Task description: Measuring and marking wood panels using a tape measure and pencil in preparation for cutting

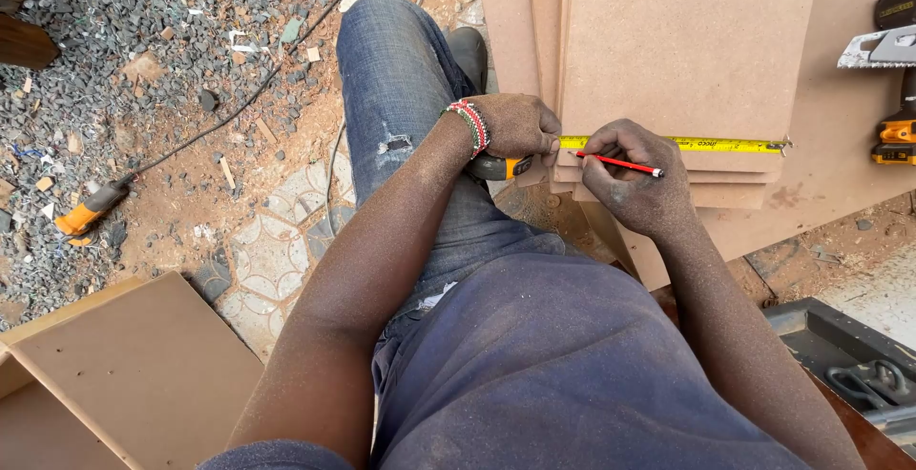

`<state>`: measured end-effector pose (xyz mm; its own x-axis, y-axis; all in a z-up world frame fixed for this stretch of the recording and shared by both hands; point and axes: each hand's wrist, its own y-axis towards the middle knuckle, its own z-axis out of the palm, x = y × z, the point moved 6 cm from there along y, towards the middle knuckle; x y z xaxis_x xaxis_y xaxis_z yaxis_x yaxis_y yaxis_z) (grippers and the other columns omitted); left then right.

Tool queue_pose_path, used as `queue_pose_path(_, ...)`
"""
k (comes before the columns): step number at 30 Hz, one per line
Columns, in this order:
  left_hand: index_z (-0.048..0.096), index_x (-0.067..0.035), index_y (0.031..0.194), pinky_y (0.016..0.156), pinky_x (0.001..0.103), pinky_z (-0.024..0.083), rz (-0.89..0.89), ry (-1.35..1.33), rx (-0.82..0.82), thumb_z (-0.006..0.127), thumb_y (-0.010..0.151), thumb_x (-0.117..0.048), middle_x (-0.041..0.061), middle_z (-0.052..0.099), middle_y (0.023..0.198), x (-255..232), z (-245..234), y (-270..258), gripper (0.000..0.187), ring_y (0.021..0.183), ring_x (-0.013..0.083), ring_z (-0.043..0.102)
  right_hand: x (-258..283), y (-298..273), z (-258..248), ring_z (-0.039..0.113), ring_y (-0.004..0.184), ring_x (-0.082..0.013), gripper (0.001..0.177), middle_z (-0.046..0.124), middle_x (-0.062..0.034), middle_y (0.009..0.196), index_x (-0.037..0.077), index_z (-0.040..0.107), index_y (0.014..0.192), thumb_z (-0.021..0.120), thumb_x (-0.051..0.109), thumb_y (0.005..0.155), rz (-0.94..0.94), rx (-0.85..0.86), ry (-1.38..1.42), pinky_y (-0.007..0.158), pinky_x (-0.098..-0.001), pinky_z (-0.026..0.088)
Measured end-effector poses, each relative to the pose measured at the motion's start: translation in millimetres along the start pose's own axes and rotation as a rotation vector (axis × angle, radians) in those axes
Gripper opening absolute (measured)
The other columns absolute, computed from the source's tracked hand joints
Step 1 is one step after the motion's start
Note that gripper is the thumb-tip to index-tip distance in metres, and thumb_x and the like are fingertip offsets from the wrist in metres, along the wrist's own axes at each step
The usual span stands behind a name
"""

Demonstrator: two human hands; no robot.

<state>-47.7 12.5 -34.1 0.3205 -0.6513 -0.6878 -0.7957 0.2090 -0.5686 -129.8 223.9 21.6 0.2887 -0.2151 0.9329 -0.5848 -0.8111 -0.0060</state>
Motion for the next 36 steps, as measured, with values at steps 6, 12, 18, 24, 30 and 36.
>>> queue_pose_path(6, 0.094, -0.032, 0.106, 0.11, 0.055, 0.063, 0.006, 0.009, -0.001, 0.064, 0.107, -0.045, 0.017, 0.087, 0.103, -1.7, -1.0, -4.5, 0.033, 0.114, 0.0418, 0.084, 0.9, -0.2, 0.6, 0.073, 0.074, -0.0221, 0.012, 0.075, -0.0161, 0.083, 0.004, 0.082, 0.111, 0.087, -0.003, 0.103, 0.026, 0.018, -0.029, 0.068, -0.0379, 0.061)
queue_pose_path(12, 0.093, -0.03, 0.108, 0.113, 0.056, 0.062, -0.007, 0.019, 0.015, 0.062, 0.108, -0.044, 0.02, 0.087, 0.107, 1.1, -0.6, -0.4, 0.034, 0.117, 0.0445, 0.083, 0.6, -0.7, 1.1, 0.074, 0.074, -0.0221, 0.011, 0.075, -0.0155, 0.083, 0.004, 0.083, 0.11, 0.087, -0.003, 0.103, 0.04, 0.028, -0.034, 0.069, -0.0367, 0.06)
queue_pose_path(18, 0.094, -0.036, 0.108, 0.112, 0.054, 0.063, -0.047, 0.015, 0.015, 0.063, 0.108, -0.048, 0.014, 0.088, 0.107, 11.1, 3.7, 9.7, 0.033, 0.118, 0.0396, 0.084, 3.8, 1.6, -2.8, 0.071, 0.074, -0.0206, 0.009, 0.073, -0.0164, 0.08, 0.003, 0.081, 0.107, 0.087, -0.001, 0.101, 0.085, 0.039, 0.01, 0.068, -0.0375, 0.06)
queue_pose_path(24, 0.086, -0.017, 0.109, 0.1, 0.046, 0.066, 0.001, -0.179, -0.013, 0.07, 0.111, -0.057, 0.015, 0.086, 0.098, -15.5, -26.4, -23.5, 0.043, 0.104, 0.0335, 0.082, 23.8, -6.1, -25.6, 0.082, 0.081, -0.0268, 0.018, 0.081, -0.0258, 0.088, -0.006, 0.079, 0.122, 0.081, 0.007, 0.109, -0.044, -0.01, 0.374, 0.077, -0.0415, 0.065)
queue_pose_path(30, 0.06, 0.002, 0.142, 0.043, 0.027, 0.047, 0.212, -0.925, -0.141, 0.093, 0.105, -0.03, 0.009, 0.065, 0.088, -78.2, -36.6, -0.9, 0.059, 0.061, 0.0164, 0.067, 5.6, -28.3, -64.5, 0.088, 0.106, -0.0215, 0.05, 0.091, -0.0219, 0.12, -0.006, 0.072, 0.141, 0.051, 0.037, 0.13, 0.022, -0.039, 0.564, 0.094, -0.0371, 0.071)
queue_pose_path(36, 0.023, -0.004, 0.185, 0.129, 0.049, 0.047, 0.231, -0.999, -0.333, 0.085, 0.101, -0.071, 0.024, 0.051, 0.161, -189.1, -29.7, 56.0, 0.125, 0.155, 0.0364, 0.05, 27.2, -33.1, -103.1, 0.075, 0.126, -0.0301, 0.078, 0.067, -0.0228, 0.155, -0.002, 0.046, 0.166, 0.092, 0.01, 0.106, -0.018, -0.462, 0.203, 0.091, -0.0332, 0.065)
